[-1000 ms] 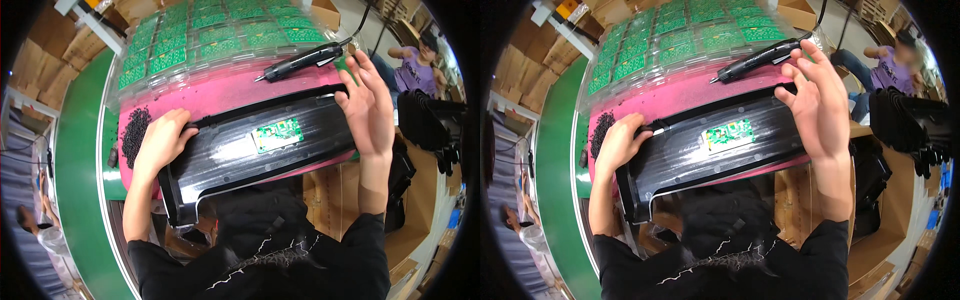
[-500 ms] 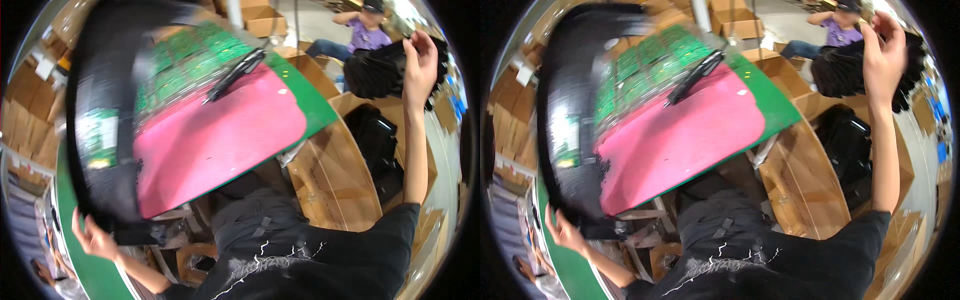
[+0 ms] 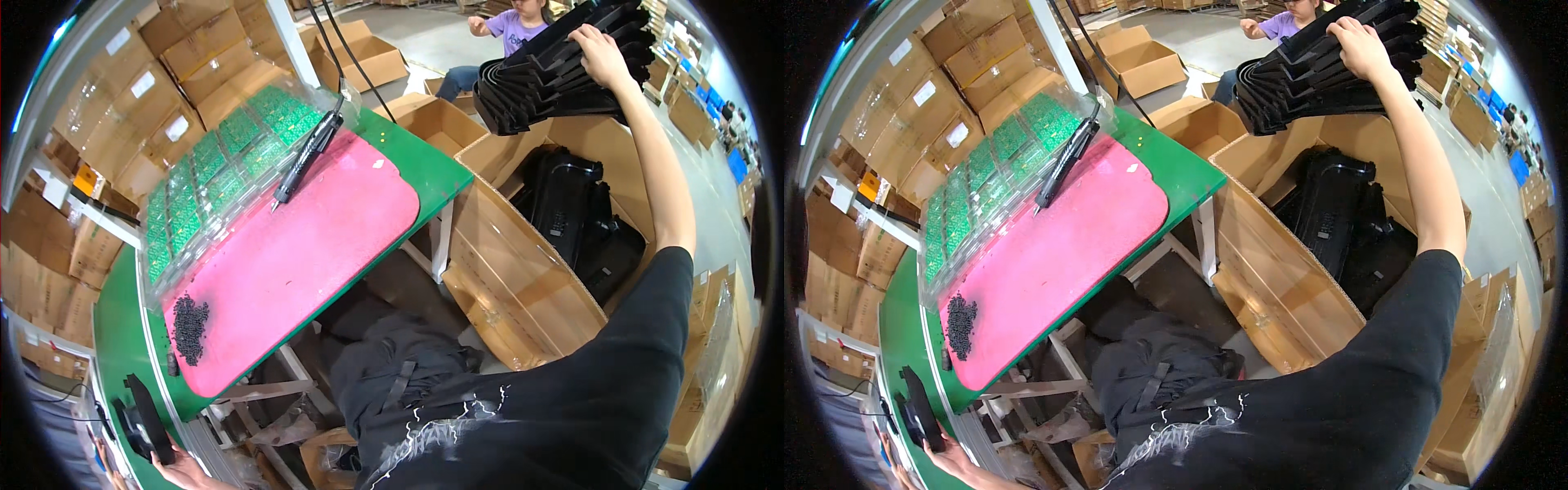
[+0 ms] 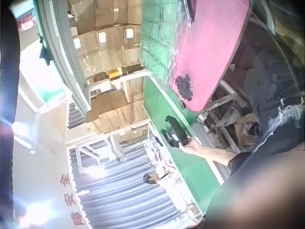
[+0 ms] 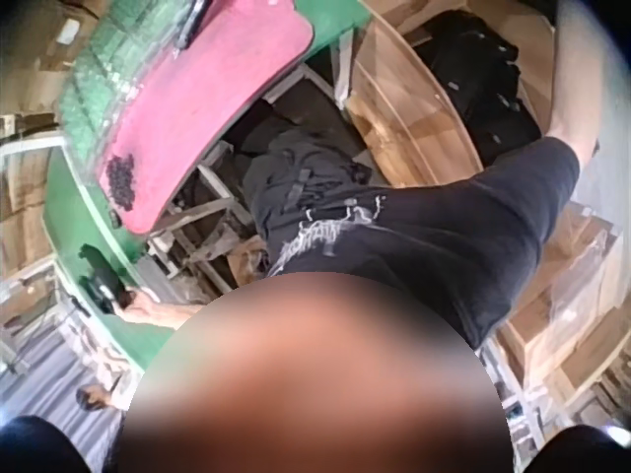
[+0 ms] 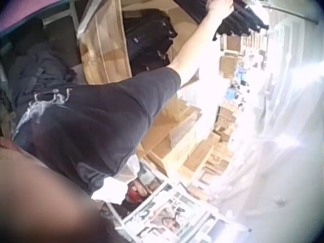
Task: Assembling a circuit board into a plastic housing using an electric screwdriver.
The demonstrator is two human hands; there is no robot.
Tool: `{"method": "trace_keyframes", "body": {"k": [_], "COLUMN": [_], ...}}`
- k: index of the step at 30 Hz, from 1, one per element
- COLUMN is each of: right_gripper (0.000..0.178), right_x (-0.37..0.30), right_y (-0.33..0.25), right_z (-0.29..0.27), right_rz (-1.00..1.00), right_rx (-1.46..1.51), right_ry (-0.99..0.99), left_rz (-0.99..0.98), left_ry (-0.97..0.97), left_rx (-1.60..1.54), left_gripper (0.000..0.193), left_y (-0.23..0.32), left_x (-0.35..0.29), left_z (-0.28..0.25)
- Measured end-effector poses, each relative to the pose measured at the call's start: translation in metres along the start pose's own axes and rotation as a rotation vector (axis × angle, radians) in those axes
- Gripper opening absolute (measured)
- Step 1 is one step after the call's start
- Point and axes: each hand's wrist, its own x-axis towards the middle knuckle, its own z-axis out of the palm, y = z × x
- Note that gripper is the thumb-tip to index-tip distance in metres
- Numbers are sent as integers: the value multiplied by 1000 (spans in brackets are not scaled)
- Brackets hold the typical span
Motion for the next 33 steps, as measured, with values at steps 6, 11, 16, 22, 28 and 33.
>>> {"method": "trace_keyframes", "body": {"k": [6, 11, 16, 22, 28, 33], "right_gripper": [46, 43, 47, 36, 22, 26], "right_x": [-2, 1, 10, 62, 40, -20], "right_y": [9, 21, 36, -50, -287, -395], "right_z": [-11, -24, -62, -167, -272, -255], "right_rz": [-100, -165, -141, -451, -820, -1187], "right_rx": [-98, -140, -232, 99, 292, 608], "right_ry": [14, -42, 283, 565, 383, 199], "left_rz": [187, 21, 39, 155, 105, -1], "left_ry": [313, 421, 230, -148, -373, -824], "left_rx": [-170, -314, -329, 201, 426, 569], "left_gripper": [51, 67, 72, 55, 41, 20], "left_y": [0, 10, -3, -33, -126, -134], "left_x": [36, 48, 27, -47, -47, -62], "left_z": [-57, -85, -57, 133, 244, 311]}}
